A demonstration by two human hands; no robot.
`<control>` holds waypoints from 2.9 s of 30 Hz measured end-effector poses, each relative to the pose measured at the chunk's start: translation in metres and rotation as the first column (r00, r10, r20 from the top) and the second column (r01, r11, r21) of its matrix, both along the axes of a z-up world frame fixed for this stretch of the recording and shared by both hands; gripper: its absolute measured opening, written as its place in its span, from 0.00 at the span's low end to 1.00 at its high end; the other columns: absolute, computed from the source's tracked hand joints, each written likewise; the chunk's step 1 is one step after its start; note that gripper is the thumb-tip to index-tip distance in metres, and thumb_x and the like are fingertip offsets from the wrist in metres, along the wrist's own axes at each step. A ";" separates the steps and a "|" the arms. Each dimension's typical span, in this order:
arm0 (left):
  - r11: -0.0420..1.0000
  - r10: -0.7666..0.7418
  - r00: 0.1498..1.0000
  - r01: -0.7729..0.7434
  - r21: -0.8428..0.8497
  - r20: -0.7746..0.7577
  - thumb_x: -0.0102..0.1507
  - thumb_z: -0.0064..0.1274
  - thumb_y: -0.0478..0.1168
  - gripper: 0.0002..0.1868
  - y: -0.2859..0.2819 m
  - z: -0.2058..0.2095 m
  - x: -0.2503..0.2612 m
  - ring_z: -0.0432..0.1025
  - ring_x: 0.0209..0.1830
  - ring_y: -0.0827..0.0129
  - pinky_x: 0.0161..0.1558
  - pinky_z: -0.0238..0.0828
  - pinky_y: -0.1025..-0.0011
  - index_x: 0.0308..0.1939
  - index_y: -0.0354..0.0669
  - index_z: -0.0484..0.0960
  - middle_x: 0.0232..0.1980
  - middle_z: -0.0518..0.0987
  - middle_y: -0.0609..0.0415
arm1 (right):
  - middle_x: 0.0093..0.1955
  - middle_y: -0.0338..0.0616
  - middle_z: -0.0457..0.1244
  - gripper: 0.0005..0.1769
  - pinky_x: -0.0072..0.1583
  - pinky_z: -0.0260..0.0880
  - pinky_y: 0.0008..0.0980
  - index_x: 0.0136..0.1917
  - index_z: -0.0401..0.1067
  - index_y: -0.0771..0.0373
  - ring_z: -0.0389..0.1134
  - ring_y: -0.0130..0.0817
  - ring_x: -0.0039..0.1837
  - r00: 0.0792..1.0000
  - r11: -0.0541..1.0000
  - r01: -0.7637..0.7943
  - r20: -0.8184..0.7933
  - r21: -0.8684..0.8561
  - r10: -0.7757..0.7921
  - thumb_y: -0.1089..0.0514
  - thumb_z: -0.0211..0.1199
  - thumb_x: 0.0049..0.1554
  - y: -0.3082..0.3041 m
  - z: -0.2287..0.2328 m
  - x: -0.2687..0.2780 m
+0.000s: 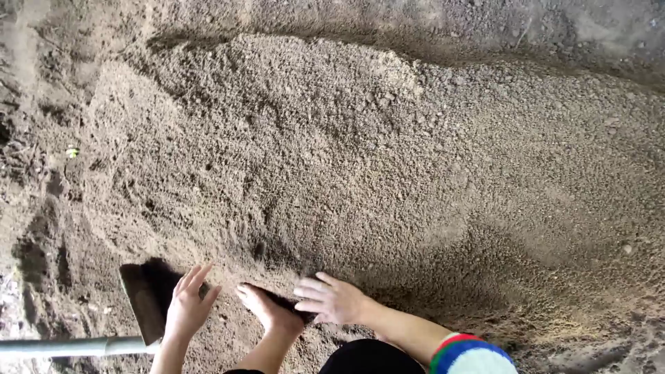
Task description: Smoothing and leveling a mound of soil using bare hands in a nursery setting to prepare a planting bed.
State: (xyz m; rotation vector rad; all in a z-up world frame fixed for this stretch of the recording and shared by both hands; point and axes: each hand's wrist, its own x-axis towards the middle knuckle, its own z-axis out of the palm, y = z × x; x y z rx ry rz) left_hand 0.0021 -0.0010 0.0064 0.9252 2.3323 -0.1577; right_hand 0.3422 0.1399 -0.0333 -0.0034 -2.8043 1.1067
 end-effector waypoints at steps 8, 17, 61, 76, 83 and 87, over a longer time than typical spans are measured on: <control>0.998 0.060 0.998 -0.060 0.008 -0.022 0.62 0.54 0.55 0.37 -0.039 0.007 -0.020 0.54 0.81 0.62 0.77 0.54 0.50 0.75 0.59 0.66 0.79 0.63 0.56 | 0.68 0.48 0.58 0.27 0.75 0.48 0.46 0.62 0.66 0.66 0.54 0.43 0.71 0.745 0.764 0.641 0.177 0.075 -0.643 0.60 0.65 0.50 0.045 0.025 0.093; 0.990 0.139 0.990 -0.140 -0.026 -0.033 0.63 0.52 0.54 0.37 -0.056 0.001 -0.032 0.52 0.81 0.62 0.76 0.55 0.47 0.76 0.58 0.64 0.81 0.60 0.58 | 0.80 0.56 0.44 0.35 0.71 0.45 0.61 0.74 0.56 0.65 0.42 0.57 0.79 -0.091 -0.074 0.861 0.010 0.503 -0.996 0.43 0.44 0.61 0.050 -0.025 0.242; 0.981 0.142 0.990 -0.138 -0.133 0.018 0.64 0.53 0.56 0.37 -0.020 0.038 -0.008 0.72 0.61 0.64 0.63 0.74 0.54 0.78 0.62 0.64 0.71 0.74 0.56 | 0.59 0.46 0.48 0.16 0.56 0.43 0.39 0.55 0.57 0.63 0.44 0.38 0.60 -0.214 -0.050 0.847 0.254 0.529 -0.943 0.57 0.49 0.53 0.048 0.002 0.259; 0.974 0.192 0.981 -0.185 -0.127 0.038 0.65 0.52 0.56 0.36 0.008 0.079 0.025 0.65 0.21 0.71 0.31 0.75 0.71 0.78 0.70 0.63 0.57 0.79 0.47 | 0.41 0.34 0.55 0.04 0.46 0.49 0.30 0.36 0.61 0.54 0.52 0.32 0.48 0.580 0.569 0.814 -0.098 0.115 -0.809 0.62 0.47 0.48 0.051 0.090 0.098; 0.968 0.206 0.977 -0.193 -0.160 0.064 0.64 0.51 0.57 0.37 -0.020 0.044 -0.004 0.64 0.76 0.58 0.72 0.65 0.47 0.78 0.68 0.62 0.78 0.67 0.60 | 0.81 0.52 0.29 0.38 0.75 0.27 0.58 0.77 0.44 0.64 0.27 0.48 0.81 -0.393 -0.264 0.866 0.251 0.423 -0.885 0.41 0.36 0.61 0.105 -0.008 0.269; 0.966 0.213 0.976 -0.204 -0.161 0.044 0.64 0.50 0.59 0.37 -0.029 0.034 -0.011 0.64 0.76 0.59 0.73 0.64 0.48 0.78 0.67 0.63 0.76 0.70 0.61 | 0.60 0.45 0.59 0.17 0.58 0.58 0.45 0.51 0.69 0.61 0.55 0.39 0.59 -0.291 -0.196 0.764 0.057 0.615 -0.955 0.47 0.55 0.55 0.123 0.052 0.167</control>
